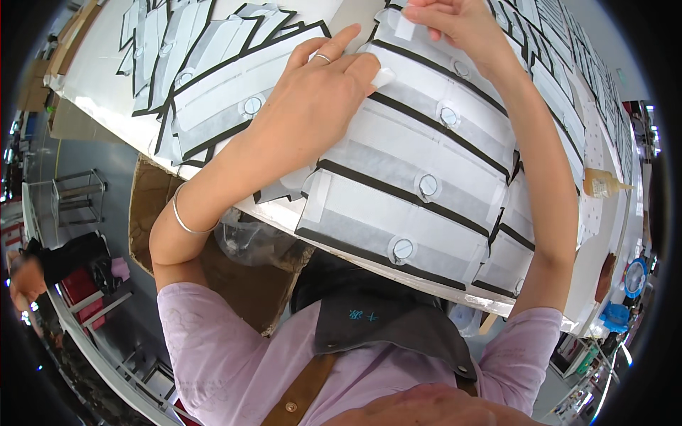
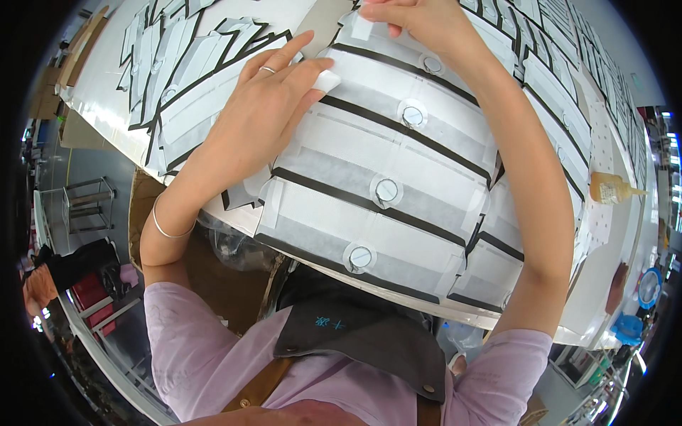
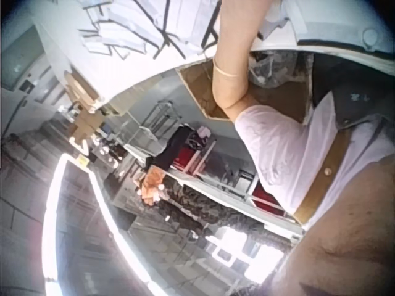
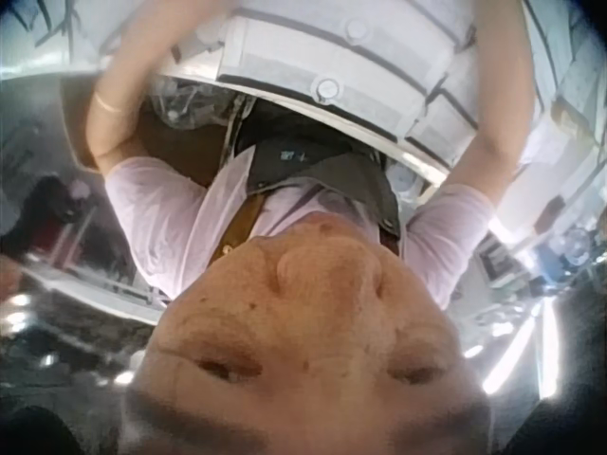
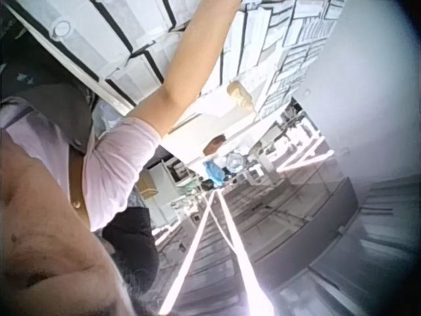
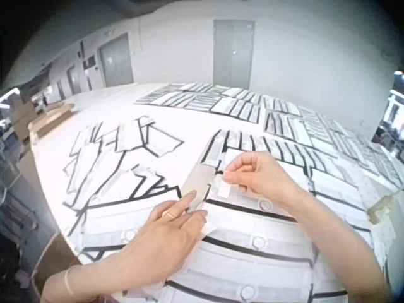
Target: The person applies adhesive from a squeeze bottle to circular tabs on multiple white rectangular mask-like components arranged on a table. They then place small white paper pieces onto the adhesive spots and press them down. The person works methodically across the array of components.
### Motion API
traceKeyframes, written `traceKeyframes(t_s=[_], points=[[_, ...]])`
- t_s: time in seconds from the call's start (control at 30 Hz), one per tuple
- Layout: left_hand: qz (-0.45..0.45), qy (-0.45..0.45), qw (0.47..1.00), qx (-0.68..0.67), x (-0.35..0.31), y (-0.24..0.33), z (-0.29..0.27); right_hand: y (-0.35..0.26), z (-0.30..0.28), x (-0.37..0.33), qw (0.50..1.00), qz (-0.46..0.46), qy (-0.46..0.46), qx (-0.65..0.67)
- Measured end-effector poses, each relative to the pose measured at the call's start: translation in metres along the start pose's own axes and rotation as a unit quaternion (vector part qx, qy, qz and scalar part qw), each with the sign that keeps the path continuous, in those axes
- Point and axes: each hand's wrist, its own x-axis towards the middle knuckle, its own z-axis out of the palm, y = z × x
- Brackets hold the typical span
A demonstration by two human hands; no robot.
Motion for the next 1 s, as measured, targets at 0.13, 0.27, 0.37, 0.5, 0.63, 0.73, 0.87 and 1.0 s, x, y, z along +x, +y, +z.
traceKeyframes(t_s=[0.13,0.27,0.37,0.5,0.63,0.73,0.87,1.0], points=[[-0.022,-0.037,0.998,-0.043,0.003,-0.004,0.003,0.013,0.006,0.018,0.992,0.074,-0.025,0.100],[-0.022,-0.013,0.998,-0.050,0.003,-0.013,0.001,0.019,0.016,0.026,0.992,0.062,-0.019,0.110],[-0.024,0.004,0.999,-0.025,0.008,-0.020,0.000,0.022,0.019,0.027,0.994,0.043,-0.015,0.102],[-0.015,0.026,0.999,-0.010,0.018,-0.026,0.005,0.032,0.025,0.032,0.994,0.021,0.011,0.104],[0.006,-0.004,1.000,-0.008,0.028,-0.026,0.003,0.033,0.030,0.029,0.996,-0.009,0.034,0.088],[0.027,-0.019,0.999,-0.015,0.034,-0.030,0.007,0.028,0.030,0.024,0.998,-0.013,0.040,0.056],[0.098,-0.005,0.993,0.060,0.040,-0.039,0.014,0.031,0.031,0.022,0.996,-0.058,0.050,0.036],[0.085,-0.050,0.992,0.074,0.043,-0.037,0.006,0.022,0.028,0.016,0.982,-0.133,0.080,-0.110]])
